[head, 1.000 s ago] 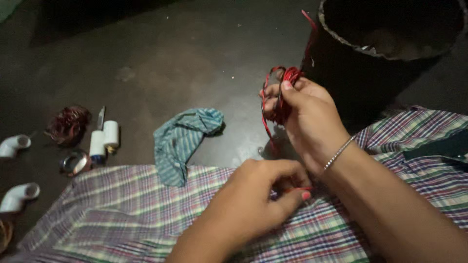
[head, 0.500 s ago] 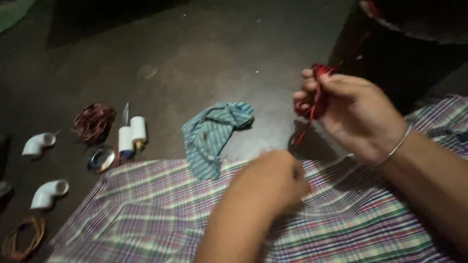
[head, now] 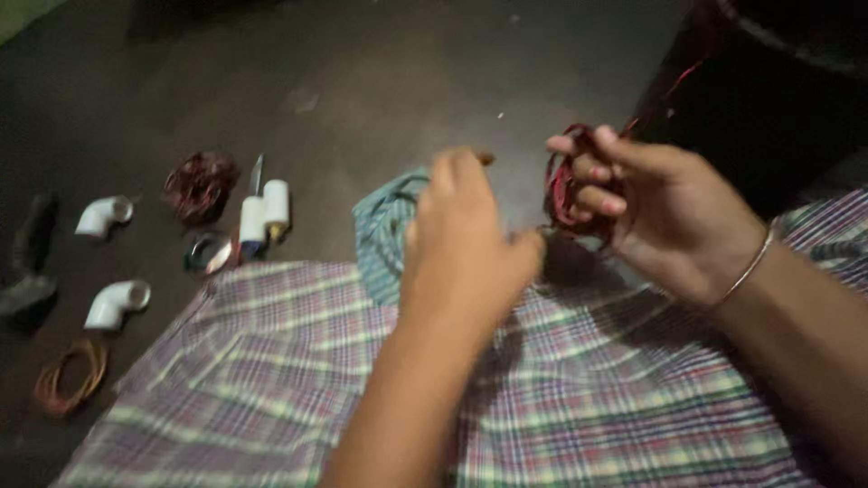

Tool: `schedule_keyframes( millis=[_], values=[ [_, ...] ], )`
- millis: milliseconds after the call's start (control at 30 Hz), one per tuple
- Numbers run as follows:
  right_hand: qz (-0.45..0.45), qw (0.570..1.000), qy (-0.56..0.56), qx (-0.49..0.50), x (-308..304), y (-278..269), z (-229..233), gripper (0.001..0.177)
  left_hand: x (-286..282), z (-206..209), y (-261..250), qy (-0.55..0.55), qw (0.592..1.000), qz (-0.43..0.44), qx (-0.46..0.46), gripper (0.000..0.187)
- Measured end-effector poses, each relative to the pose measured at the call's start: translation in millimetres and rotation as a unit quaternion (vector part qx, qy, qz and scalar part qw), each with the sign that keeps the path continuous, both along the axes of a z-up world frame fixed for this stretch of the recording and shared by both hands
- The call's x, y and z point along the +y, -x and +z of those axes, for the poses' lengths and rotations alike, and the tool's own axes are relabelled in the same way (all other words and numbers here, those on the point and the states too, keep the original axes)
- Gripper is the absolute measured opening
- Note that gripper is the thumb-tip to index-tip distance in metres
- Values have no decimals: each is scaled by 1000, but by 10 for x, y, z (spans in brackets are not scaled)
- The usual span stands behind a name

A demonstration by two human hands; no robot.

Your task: The person sits on the floor and coils a length of red and black electrical wire by hand. They wrap the wire into a neat bundle and place it on the floor.

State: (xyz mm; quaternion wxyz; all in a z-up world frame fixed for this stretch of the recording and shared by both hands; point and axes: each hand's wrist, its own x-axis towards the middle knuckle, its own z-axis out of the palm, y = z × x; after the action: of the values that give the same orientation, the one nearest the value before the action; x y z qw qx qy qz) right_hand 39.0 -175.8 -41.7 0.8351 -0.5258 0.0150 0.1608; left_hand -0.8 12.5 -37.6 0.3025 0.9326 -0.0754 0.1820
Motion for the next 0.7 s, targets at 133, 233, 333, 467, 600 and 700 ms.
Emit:
schedule_keyframes(
  millis=[133,233,333,467,600,700],
  values=[
    [3,999,-31,22,-38,34,-33,50,-156,-89,31,38,974,-144,172,71],
    [25,996,-77,30,-87,-21,-50,45,-189,-39,5,108,928,-159,318,87],
    [26,995,-89,40,-108,-31,-70,44,-181,-28,-5,201,908,-174,323,91],
    [41,997,-67,15,-104,-12,-169,44,-250,-206,48,279,886,-176,324,89],
    [88,991,-96,-13,-98,-53,-224,46,-293,-459,-11,323,873,-178,320,84],
    [38,996,-79,21,-127,-62,-191,45,-383,-583,-71,443,796,-204,360,76]
  ],
)
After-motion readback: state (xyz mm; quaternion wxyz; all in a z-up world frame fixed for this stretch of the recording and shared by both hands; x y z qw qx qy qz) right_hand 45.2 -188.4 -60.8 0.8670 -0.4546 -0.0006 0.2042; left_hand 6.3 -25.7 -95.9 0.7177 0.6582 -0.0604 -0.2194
